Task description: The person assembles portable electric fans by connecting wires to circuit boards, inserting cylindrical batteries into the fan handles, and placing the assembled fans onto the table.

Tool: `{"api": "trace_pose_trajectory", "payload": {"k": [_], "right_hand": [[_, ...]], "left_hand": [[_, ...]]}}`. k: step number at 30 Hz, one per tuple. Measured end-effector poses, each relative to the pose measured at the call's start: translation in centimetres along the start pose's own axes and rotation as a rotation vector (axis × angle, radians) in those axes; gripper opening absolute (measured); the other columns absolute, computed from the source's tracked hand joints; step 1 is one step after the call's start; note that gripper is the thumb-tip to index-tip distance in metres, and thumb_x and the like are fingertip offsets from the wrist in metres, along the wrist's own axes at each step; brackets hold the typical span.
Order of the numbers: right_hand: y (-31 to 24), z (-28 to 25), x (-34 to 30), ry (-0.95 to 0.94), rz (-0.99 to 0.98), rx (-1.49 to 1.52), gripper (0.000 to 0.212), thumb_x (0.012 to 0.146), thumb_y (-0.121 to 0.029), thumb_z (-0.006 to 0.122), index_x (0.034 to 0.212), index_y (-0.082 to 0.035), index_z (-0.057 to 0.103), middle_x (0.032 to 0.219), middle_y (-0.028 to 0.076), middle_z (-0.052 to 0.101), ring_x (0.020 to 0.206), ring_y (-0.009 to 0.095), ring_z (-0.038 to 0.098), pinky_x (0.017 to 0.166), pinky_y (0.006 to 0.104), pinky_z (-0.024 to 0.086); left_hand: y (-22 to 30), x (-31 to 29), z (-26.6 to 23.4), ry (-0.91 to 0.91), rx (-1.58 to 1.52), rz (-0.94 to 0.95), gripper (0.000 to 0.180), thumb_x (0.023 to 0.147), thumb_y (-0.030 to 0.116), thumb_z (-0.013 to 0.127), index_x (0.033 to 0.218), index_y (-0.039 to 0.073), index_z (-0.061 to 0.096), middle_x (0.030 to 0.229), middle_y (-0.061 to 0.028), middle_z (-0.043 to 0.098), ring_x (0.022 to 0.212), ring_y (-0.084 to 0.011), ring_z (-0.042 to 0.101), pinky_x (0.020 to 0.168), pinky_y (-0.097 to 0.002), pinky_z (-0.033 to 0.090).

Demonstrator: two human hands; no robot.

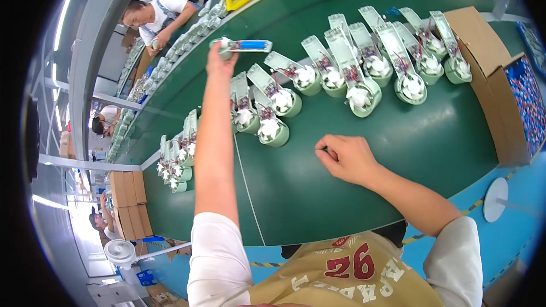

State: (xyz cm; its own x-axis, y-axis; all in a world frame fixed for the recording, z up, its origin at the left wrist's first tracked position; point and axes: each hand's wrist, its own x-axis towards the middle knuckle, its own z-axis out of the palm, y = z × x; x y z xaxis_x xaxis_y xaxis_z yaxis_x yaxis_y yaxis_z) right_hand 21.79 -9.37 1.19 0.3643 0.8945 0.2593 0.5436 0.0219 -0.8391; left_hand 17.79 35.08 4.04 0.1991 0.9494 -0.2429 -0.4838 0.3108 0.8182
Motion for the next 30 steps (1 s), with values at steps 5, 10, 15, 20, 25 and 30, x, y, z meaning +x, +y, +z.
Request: {"api": "trace_pose_trajectory", "payload": {"k": [5, 10, 15, 20, 25, 30], "right_hand": [[0.2, -0.1, 0.1, -0.023, 0.070, 0.015, 0.008, 0.086, -0.016, 0.071, 0.091, -0.010, 0.068, 0.060, 0.003, 0.057, 0.052, 0.021, 0.057, 0.050, 0.0350, 0.045], [0.3, -0.4, 0.2, -0.011, 0.079, 0.009, 0.007, 0.085, -0.015, 0.070, 0.090, -0.010, 0.068, 0.060, 0.002, 0.056, 0.052, 0.021, 0.057, 0.050, 0.0354, 0.045], [-0.3, 0.3, 0.6, -0.033, 0.055, 0.015, 0.006, 0.086, -0.015, 0.070, 0.090, -0.011, 0.068, 0.059, 0.002, 0.056, 0.051, 0.020, 0.057, 0.050, 0.0350, 0.045], [0.6, 0.0, 0.1, -0.018, 0.082, 0.004, 0.007, 0.086, -0.016, 0.070, 0.089, -0.010, 0.068, 0.058, 0.002, 0.056, 0.050, 0.019, 0.055, 0.050, 0.0339, 0.044], [0.2, 0.7, 0.1, -0.003, 0.055, -0.002, 0.006, 0.085, -0.016, 0.071, 0.087, -0.010, 0.069, 0.057, 0.003, 0.056, 0.049, 0.017, 0.054, 0.049, 0.0327, 0.043], [-0.1, 0.7, -0.2, -0.007, 0.087, -0.045, 0.007, 0.084, -0.016, 0.072, 0.087, -0.010, 0.069, 0.057, 0.003, 0.055, 0.049, 0.017, 0.053, 0.049, 0.0321, 0.042]], "left_hand": [[-3.0, 2.2, 0.6, 0.112, 0.087, -0.016, 0.040, 0.084, 0.013, 0.076, 0.113, -0.008, 0.058, 0.112, -0.0209, 0.063, 0.092, -0.0362, 0.069, 0.073, -0.0557, 0.064], [-1.9, 3.5, 1.1, 0.184, 0.439, 0.008, 0.050, 0.082, 0.027, 0.079, 0.112, -0.009, 0.060, 0.115, -0.0213, 0.062, 0.095, -0.0381, 0.067, 0.070, -0.0604, 0.061], [2.0, 2.3, -0.7, 0.340, 1.131, 0.937, 0.043, 0.088, 0.024, 0.068, 0.119, -0.005, 0.063, 0.111, -0.0196, 0.070, 0.103, -0.0261, 0.068, 0.092, -0.0350, 0.052], [7.3, -24.3, 4.5, -0.703, 0.771, 1.184, 0.027, 0.088, -0.006, 0.054, 0.109, 0.004, 0.070, 0.103, -0.0103, 0.072, 0.090, -0.0199, 0.071, 0.076, -0.0283, 0.055], [13.6, -42.7, -0.4, -1.093, 1.071, 1.718, 0.025, 0.080, 0.031, 0.076, 0.102, 0.019, 0.074, 0.094, 0.0003, 0.072, 0.081, -0.0202, 0.070, 0.067, -0.0307, 0.058], [14.9, -44.3, -0.6, -0.905, 1.205, 1.965, 0.041, 0.084, 0.025, 0.068, 0.124, 0.025, 0.061, 0.092, 0.0017, 0.070, 0.076, -0.0182, 0.065, 0.061, -0.0288, 0.052]]}}
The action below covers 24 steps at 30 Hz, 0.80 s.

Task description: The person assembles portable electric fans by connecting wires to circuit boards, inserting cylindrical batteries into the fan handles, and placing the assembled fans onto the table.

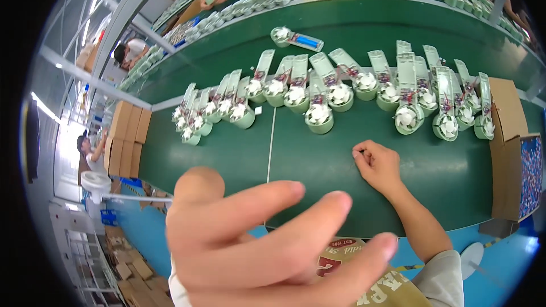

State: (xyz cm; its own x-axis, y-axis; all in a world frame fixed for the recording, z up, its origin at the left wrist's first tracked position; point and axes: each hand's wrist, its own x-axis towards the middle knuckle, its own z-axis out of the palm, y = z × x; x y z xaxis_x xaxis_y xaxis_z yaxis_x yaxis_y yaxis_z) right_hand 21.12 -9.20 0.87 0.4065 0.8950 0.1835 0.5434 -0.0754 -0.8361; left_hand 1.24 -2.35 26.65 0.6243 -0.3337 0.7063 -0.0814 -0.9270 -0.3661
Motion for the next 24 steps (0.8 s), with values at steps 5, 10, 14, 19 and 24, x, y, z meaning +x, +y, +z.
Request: {"api": "trace_pose_trajectory", "payload": {"k": [5, 10, 14, 19, 24], "right_hand": [[0.3, -0.5, 0.0, 0.044, -0.043, -0.120, 0.007, 0.084, -0.015, 0.072, 0.088, -0.010, 0.069, 0.061, 0.003, 0.057, 0.052, 0.018, 0.055, 0.051, 0.0328, 0.044], [-1.1, 1.6, -0.1, -0.013, -0.164, -0.156, 0.007, 0.085, -0.015, 0.071, 0.090, -0.011, 0.069, 0.061, 0.003, 0.057, 0.053, 0.018, 0.057, 0.052, 0.0331, 0.046], [-0.2, 0.3, -1.2, 0.070, -0.023, -0.238, 0.007, 0.086, -0.015, 0.070, 0.091, -0.011, 0.069, 0.064, 0.005, 0.061, 0.054, 0.020, 0.059, 0.053, 0.0335, 0.047], [-0.8, 2.7, 0.7, -0.027, -0.161, -0.108, 0.015, 0.092, -0.023, 0.064, 0.093, -0.008, 0.068, 0.074, 0.013, 0.069, 0.067, 0.034, 0.067, 0.062, 0.0442, 0.054], [0.3, 4.8, 2.9, -0.112, -0.122, 0.148, 0.022, 0.085, -0.027, 0.063, 0.084, -0.006, 0.069, 0.079, 0.018, 0.069, 0.073, 0.037, 0.067, 0.066, 0.0470, 0.053]], "left_hand": [[0.4, -0.5, -0.5, 0.050, 0.047, 0.074, 0.059, 0.088, 0.016, 0.056, 0.145, 0.029, 0.049, 0.090, 0.0039, 0.069, 0.068, -0.0155, 0.060, 0.052, -0.0261, 0.043], [3.1, -3.0, -1.3, 0.081, 0.112, -0.145, 0.059, 0.087, 0.014, 0.055, 0.143, 0.028, 0.052, 0.094, 0.0039, 0.069, 0.066, -0.0165, 0.059, 0.051, -0.0264, 0.040], [1.0, 0.3, -0.4, 0.173, 0.264, 0.181, 0.040, 0.094, 0.019, 0.059, 0.133, 0.028, 0.060, 0.095, 0.0055, 0.072, 0.065, -0.0155, 0.060, 0.051, -0.0266, 0.043], [2.8, -5.7, 0.4, 0.339, -0.189, -0.091, 0.027, 0.077, 0.019, 0.076, 0.104, 0.022, 0.072, 0.089, 0.0004, 0.067, 0.068, -0.0153, 0.059, 0.054, -0.0260, 0.046], [3.1, -9.4, 13.2, 0.004, -0.619, -0.130, 0.011, 0.068, 0.001, 0.063, 0.077, 0.007, 0.065, 0.069, -0.0073, 0.058, 0.061, -0.0267, 0.055, 0.050, -0.0368, 0.043]]}}
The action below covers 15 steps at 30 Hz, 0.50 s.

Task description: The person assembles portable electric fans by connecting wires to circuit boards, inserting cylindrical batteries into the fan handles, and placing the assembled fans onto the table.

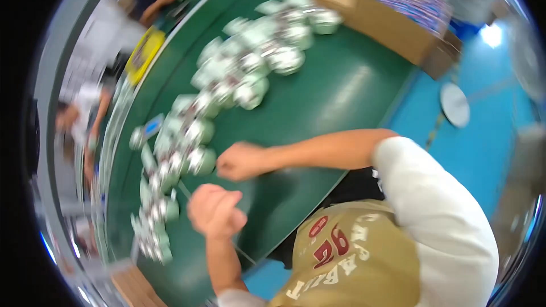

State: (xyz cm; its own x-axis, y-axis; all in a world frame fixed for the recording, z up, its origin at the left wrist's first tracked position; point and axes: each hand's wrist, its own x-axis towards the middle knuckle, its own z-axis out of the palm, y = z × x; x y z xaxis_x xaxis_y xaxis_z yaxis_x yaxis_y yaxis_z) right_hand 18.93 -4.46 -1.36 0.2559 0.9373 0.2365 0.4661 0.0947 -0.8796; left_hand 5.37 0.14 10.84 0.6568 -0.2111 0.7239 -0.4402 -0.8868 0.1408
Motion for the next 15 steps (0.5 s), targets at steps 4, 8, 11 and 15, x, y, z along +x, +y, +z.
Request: {"api": "trace_pose_trajectory", "payload": {"k": [4, 8, 11, 15], "right_hand": [[-0.5, 0.6, 0.2, -0.089, -0.035, 0.495, 0.026, 0.098, -0.026, 0.061, 0.097, -0.002, 0.070, 0.077, 0.009, 0.071, 0.071, 0.015, 0.064, 0.066, 0.0299, 0.053], [-4.1, -0.9, -1.2, -0.515, 0.636, 1.405, 0.052, 0.106, -0.045, 0.045, 0.100, 0.003, 0.065, 0.061, -0.003, 0.055, 0.054, 0.010, 0.050, 0.050, 0.0291, 0.046], [-3.3, -2.0, -2.0, -0.513, 0.643, 1.686, 0.052, 0.105, -0.046, 0.045, 0.105, 0.005, 0.057, 0.057, -0.005, 0.047, 0.047, 0.007, 0.039, 0.043, 0.0275, 0.039], [-3.6, -0.4, -1.5, -0.698, 0.475, 2.215, 0.048, 0.106, -0.041, 0.045, 0.110, 0.006, 0.047, 0.057, -0.010, 0.035, 0.042, 0.002, 0.030, 0.039, 0.0187, 0.033]], "left_hand": [[-3.1, -5.6, 7.8, -0.231, 0.125, 0.136, 0.012, 0.061, 0.012, 0.059, 0.071, 0.006, 0.060, 0.068, -0.0099, 0.055, 0.062, -0.0273, 0.055, 0.058, -0.0393, 0.042], [-1.8, -4.4, 9.5, -0.053, 0.012, 0.055, 0.011, 0.067, 0.016, 0.057, 0.072, 0.006, 0.058, 0.066, -0.0094, 0.055, 0.062, -0.0263, 0.054, 0.064, -0.0396, 0.042], [-0.2, -3.7, 11.5, 0.068, -0.054, -0.045, 0.013, 0.071, 0.019, 0.055, 0.073, 0.006, 0.056, 0.065, -0.0091, 0.054, 0.063, -0.0256, 0.054, 0.070, -0.0398, 0.043], [0.5, -3.4, 11.4, 0.255, -0.082, -0.231, 0.018, 0.077, 0.023, 0.052, 0.073, 0.006, 0.054, 0.063, -0.0087, 0.053, 0.063, -0.0246, 0.053, 0.076, -0.0401, 0.043]]}}
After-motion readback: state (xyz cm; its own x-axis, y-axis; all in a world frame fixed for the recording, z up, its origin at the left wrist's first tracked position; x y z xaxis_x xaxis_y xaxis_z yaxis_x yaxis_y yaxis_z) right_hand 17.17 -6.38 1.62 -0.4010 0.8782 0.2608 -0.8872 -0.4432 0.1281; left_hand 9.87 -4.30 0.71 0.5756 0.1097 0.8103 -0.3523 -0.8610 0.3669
